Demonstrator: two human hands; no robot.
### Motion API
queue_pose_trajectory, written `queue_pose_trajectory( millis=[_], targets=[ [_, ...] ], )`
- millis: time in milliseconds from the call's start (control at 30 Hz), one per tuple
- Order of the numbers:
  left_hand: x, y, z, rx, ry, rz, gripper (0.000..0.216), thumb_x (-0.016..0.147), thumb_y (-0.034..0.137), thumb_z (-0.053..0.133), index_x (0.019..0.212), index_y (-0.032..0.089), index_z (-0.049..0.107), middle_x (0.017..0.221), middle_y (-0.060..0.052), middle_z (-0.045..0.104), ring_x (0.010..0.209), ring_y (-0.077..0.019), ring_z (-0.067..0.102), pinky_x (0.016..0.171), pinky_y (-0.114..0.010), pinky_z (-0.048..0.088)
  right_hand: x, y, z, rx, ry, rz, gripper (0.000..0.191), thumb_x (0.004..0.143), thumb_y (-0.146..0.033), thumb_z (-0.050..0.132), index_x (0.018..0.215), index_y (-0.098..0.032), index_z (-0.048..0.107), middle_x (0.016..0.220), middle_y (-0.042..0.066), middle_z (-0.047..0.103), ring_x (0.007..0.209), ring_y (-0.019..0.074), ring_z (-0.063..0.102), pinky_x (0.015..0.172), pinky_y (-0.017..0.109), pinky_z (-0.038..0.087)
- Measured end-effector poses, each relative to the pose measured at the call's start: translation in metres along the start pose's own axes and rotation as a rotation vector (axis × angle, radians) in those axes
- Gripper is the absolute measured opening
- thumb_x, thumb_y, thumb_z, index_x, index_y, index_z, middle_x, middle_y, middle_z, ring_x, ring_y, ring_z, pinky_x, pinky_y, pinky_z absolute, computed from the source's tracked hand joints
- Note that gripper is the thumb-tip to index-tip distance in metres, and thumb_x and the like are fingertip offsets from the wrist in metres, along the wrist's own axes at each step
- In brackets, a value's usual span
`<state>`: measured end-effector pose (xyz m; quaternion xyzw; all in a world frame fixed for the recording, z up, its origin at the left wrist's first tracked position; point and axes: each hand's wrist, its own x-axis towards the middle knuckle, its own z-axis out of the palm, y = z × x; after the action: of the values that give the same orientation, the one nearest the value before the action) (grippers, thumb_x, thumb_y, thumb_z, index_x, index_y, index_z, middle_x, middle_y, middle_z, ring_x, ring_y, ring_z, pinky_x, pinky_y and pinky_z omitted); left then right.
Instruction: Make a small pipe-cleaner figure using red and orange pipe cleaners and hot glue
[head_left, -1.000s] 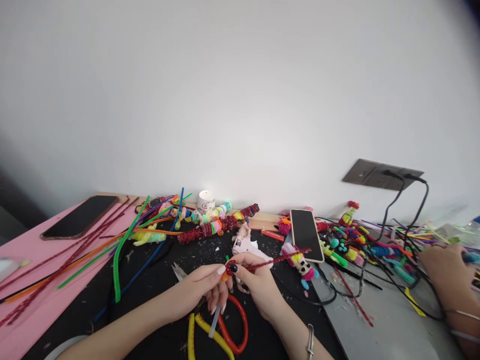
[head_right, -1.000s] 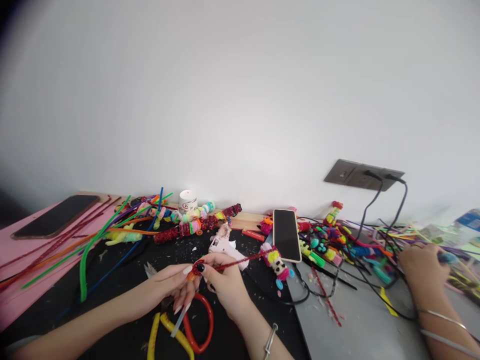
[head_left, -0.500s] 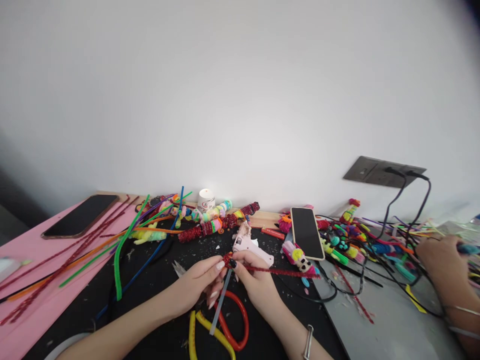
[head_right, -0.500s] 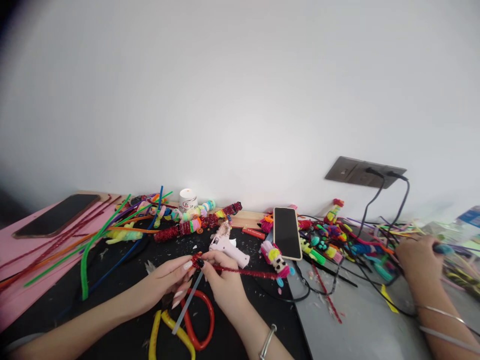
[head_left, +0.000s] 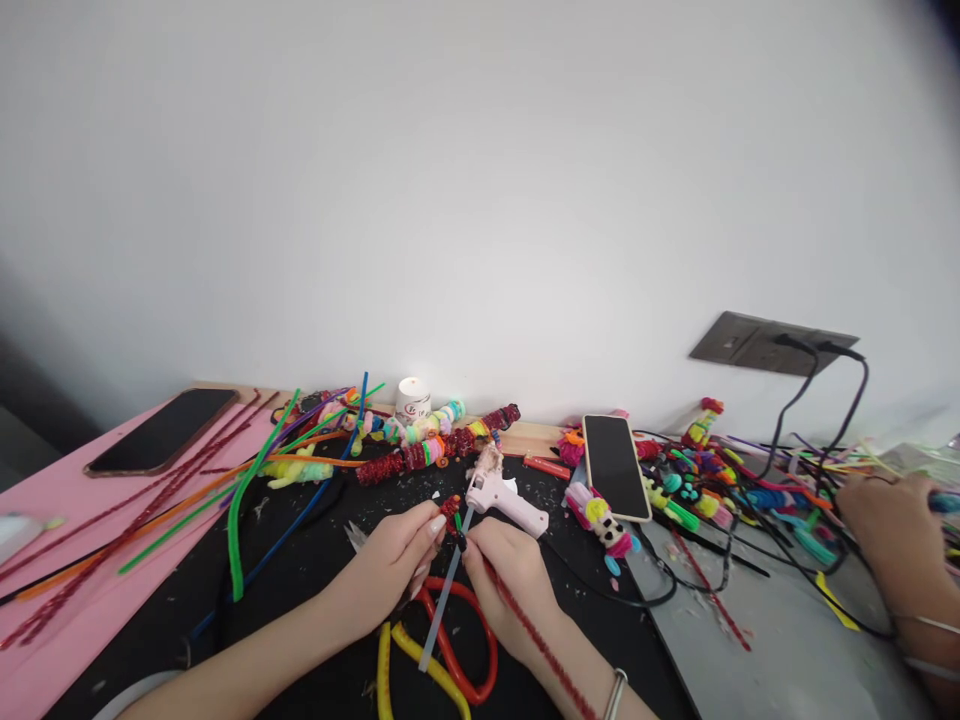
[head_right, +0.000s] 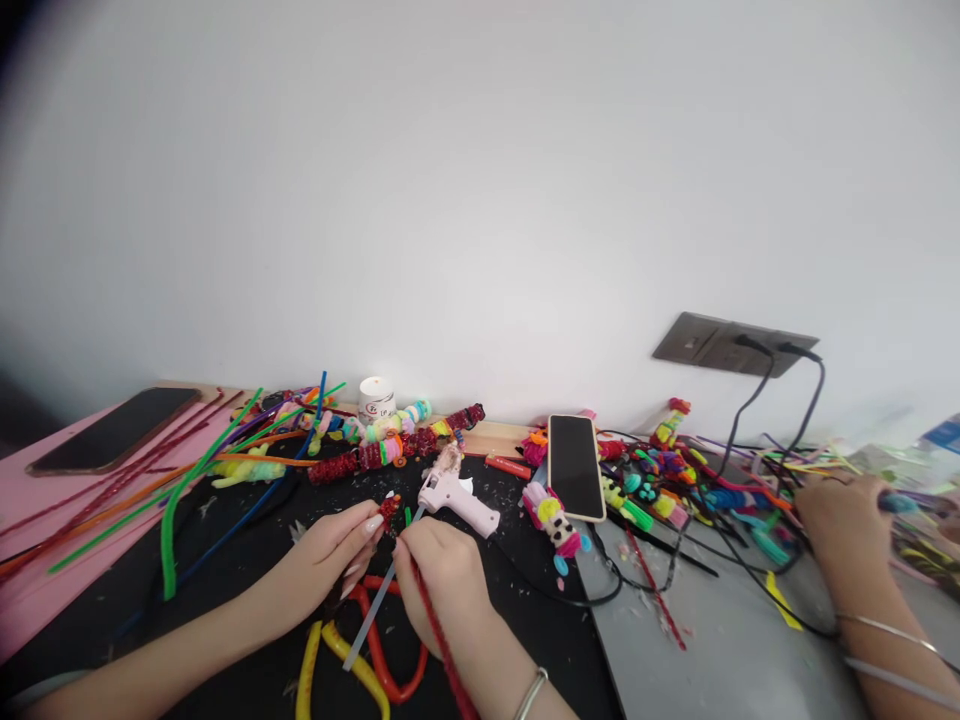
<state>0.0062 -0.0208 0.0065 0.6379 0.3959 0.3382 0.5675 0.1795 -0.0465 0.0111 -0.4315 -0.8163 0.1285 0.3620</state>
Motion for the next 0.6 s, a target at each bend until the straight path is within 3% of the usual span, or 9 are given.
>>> queue_pose_trajectory(
  millis=[133,233,300,433,533,600],
  targets=[
    [-0.002,0.002,0.001,0.154,0.041,0.045,0.035,0.093,0.046,0.040,0.068,0.022,0.044,0.052,0.006,0.040,0.047,-0.0120,0.038,0.047,-0.024,0.030,-0.002,-0.003,0.001,-0.101,0.023,-0.104,0.028,0.095,-0.015,0.038,0.078,-0.018,0.060,0.067,0.005,0.058,0.061,0.0171,0.052,0.059,0.028,0.040],
    [0.000,-0.001,-0.001,0.100,0.062,0.019,0.036,0.092,0.048,0.041,0.068,0.022,0.043,0.053,0.007,0.038,0.046,-0.0108,0.037,0.045,-0.022,0.030,0.000,-0.002,-0.001,-0.044,0.038,-0.049,0.019,0.093,-0.017,0.044,0.086,-0.019,0.061,0.075,0.006,0.062,0.070,0.0189,0.056,0.065,0.029,0.044],
    [0.003,-0.004,-0.003,-0.036,0.073,-0.017,0.037,0.091,0.051,0.042,0.070,0.021,0.043,0.054,0.008,0.037,0.044,-0.0092,0.036,0.043,-0.021,0.029,0.003,0.002,-0.003,-0.049,0.089,0.032,0.016,0.089,-0.014,0.047,0.096,-0.018,0.061,0.089,0.008,0.064,0.085,0.0216,0.057,0.076,0.032,0.045],
    [0.010,-0.007,-0.008,-0.355,0.081,-0.069,0.040,0.085,0.057,0.050,0.074,0.019,0.046,0.053,0.010,0.036,0.039,-0.0055,0.032,0.038,-0.018,0.023,0.009,0.015,-0.007,-0.291,0.200,0.309,0.040,0.076,-0.009,0.050,0.115,-0.016,0.056,0.118,0.013,0.056,0.107,0.0291,0.049,0.090,0.043,0.039],
    [0.011,-0.006,-0.010,-0.536,0.066,-0.122,0.039,0.082,0.055,0.057,0.076,0.017,0.048,0.050,0.011,0.036,0.037,-0.0029,0.029,0.039,-0.017,0.021,0.010,0.025,-0.009,-0.445,0.130,0.549,0.050,0.073,-0.014,0.052,0.123,-0.016,0.053,0.124,0.015,0.053,0.109,0.0334,0.047,0.085,0.046,0.040],
    [0.011,-0.003,-0.010,-0.629,0.052,-0.148,0.036,0.082,0.051,0.060,0.077,0.017,0.049,0.049,0.011,0.036,0.036,-0.0019,0.027,0.040,-0.017,0.022,0.010,0.029,-0.009,-0.479,0.055,0.618,0.051,0.074,-0.018,0.052,0.124,-0.016,0.052,0.120,0.015,0.056,0.106,0.0335,0.049,0.083,0.045,0.039]
  ],
)
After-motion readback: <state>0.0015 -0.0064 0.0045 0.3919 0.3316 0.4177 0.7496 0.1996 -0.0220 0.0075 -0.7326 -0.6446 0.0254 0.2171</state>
